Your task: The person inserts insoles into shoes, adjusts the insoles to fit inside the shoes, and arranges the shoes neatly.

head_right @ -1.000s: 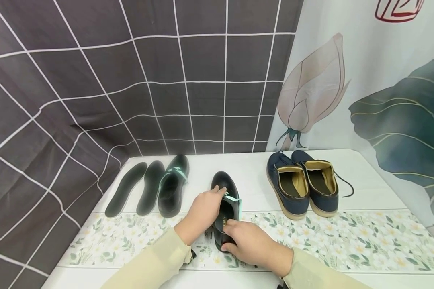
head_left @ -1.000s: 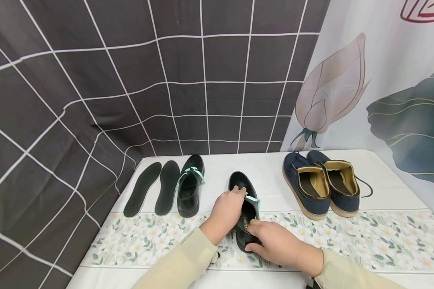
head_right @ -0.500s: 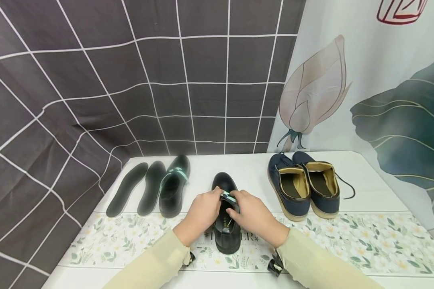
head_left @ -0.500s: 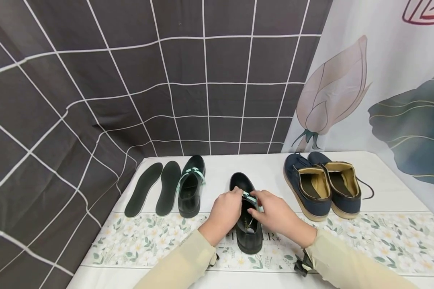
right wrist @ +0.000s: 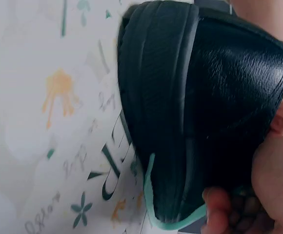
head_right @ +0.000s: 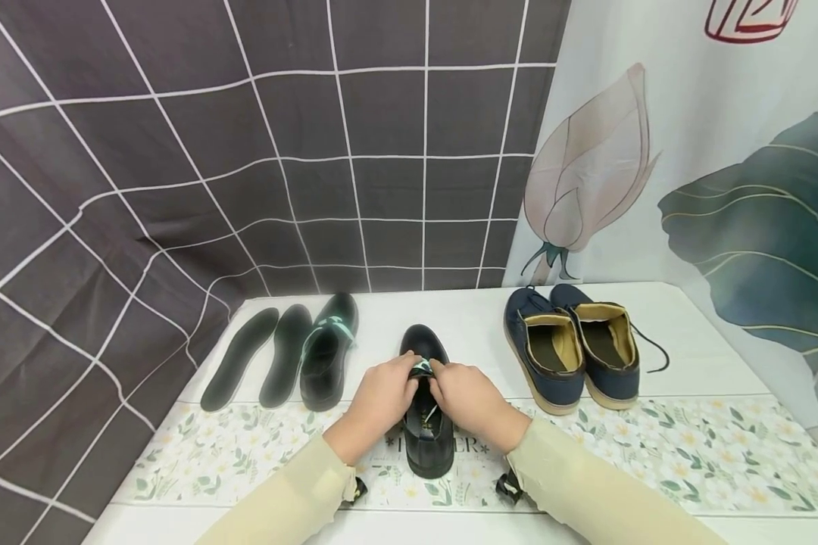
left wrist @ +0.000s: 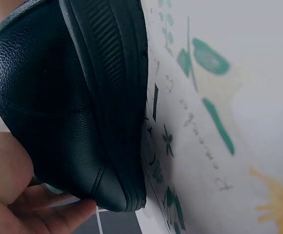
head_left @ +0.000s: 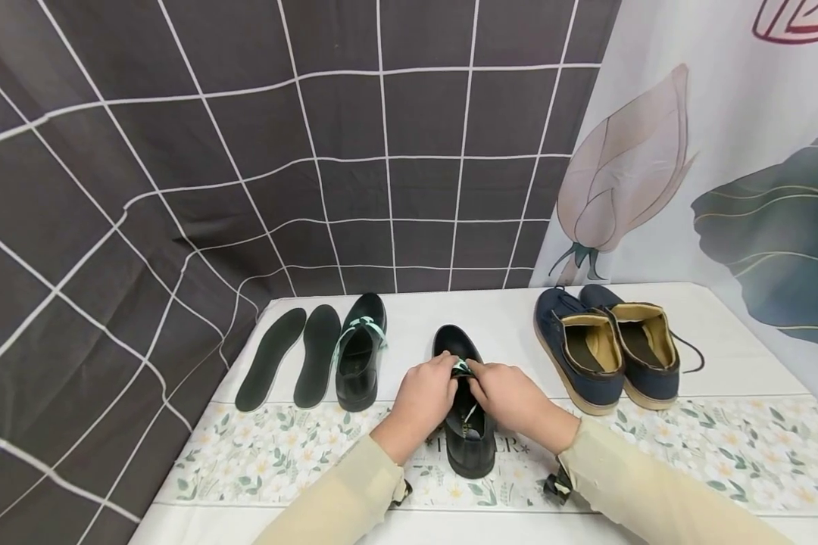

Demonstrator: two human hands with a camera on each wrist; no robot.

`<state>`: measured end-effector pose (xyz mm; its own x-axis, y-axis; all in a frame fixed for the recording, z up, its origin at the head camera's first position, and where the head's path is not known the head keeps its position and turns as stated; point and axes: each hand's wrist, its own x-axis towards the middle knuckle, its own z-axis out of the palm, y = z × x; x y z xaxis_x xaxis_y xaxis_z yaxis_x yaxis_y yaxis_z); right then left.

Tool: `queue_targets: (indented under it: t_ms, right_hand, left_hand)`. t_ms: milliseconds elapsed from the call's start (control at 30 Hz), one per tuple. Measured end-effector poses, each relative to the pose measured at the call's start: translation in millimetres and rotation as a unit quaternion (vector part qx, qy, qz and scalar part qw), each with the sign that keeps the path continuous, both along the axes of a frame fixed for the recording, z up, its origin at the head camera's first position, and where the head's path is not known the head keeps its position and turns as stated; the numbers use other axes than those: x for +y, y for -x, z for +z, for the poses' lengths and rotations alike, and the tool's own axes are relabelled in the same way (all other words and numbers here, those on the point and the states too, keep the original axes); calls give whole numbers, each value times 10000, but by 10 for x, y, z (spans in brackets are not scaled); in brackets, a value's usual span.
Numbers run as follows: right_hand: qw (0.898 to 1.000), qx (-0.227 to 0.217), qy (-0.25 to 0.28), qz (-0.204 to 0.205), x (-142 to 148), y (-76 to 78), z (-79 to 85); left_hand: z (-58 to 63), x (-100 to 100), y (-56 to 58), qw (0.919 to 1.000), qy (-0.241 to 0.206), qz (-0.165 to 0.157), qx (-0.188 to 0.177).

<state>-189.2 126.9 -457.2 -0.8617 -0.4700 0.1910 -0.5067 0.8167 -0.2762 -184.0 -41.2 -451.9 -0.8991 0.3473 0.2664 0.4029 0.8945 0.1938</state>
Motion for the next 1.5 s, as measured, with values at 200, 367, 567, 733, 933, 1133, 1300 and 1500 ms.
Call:
queue_targets:
  t_ms: [200,367,567,733,933,1133,1300,1500]
  right_hand:
    - [9997,-28,232,-29,-2,14,-30]
    - [9995,-78,303,-38,-10,6,-23]
    - [9993,-53,373,-29,5,-10,0]
    - [9989,23,464,46,10,-12,-1]
    - [9988,-8,488,55,4,-2,-18]
    - [9989,-49,473,53,6,0,-15]
    - [9987,-103,506,28,13,-10,-7]
    - [9985,-134,526,77,3,-17,-4]
  left_hand:
    - [1,-58,-10,9993,-223,-33,-292]
    - [52,-162,-53,9951,-644,-21,-752]
    - [220,-357,-90,9913,-1225,-40,-488]
    - [359,-633,-41,9835,-1775,254,233]
    - [430,-1132,179,9649,-2373,972,563]
    - [366,-1571,394,9527,-2355,1914,-174]
    - [250,-1746,513,9527,-2071,2144,-596]
    - [59,-1899,632,9605,-1329,2297,-835]
